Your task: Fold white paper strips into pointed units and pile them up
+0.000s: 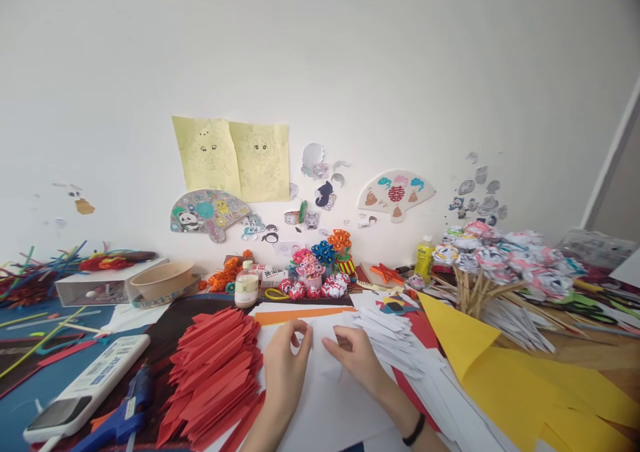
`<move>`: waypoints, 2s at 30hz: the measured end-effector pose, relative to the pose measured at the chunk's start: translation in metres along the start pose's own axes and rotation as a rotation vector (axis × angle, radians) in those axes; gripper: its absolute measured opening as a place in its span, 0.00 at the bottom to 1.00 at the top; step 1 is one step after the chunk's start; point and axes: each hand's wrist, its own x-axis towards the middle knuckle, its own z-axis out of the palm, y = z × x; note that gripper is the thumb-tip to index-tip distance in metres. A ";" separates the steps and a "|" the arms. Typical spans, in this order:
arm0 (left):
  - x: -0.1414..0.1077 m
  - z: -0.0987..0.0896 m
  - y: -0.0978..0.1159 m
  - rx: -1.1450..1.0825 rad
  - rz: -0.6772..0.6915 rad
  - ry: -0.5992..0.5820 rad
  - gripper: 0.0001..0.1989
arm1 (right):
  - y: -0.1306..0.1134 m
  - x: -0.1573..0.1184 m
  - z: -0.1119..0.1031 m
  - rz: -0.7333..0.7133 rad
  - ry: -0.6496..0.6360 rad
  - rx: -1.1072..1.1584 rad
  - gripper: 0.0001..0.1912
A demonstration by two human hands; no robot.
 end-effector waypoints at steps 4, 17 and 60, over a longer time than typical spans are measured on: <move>-0.002 -0.002 -0.003 0.114 0.191 0.048 0.05 | 0.004 -0.001 0.005 0.000 -0.016 -0.007 0.22; 0.012 -0.010 0.001 -0.312 0.037 -0.131 0.10 | -0.001 0.000 0.001 -0.034 -0.001 -0.055 0.22; 0.014 -0.006 -0.006 -0.369 -0.175 -0.330 0.11 | -0.003 0.002 -0.008 -0.016 -0.040 -0.048 0.26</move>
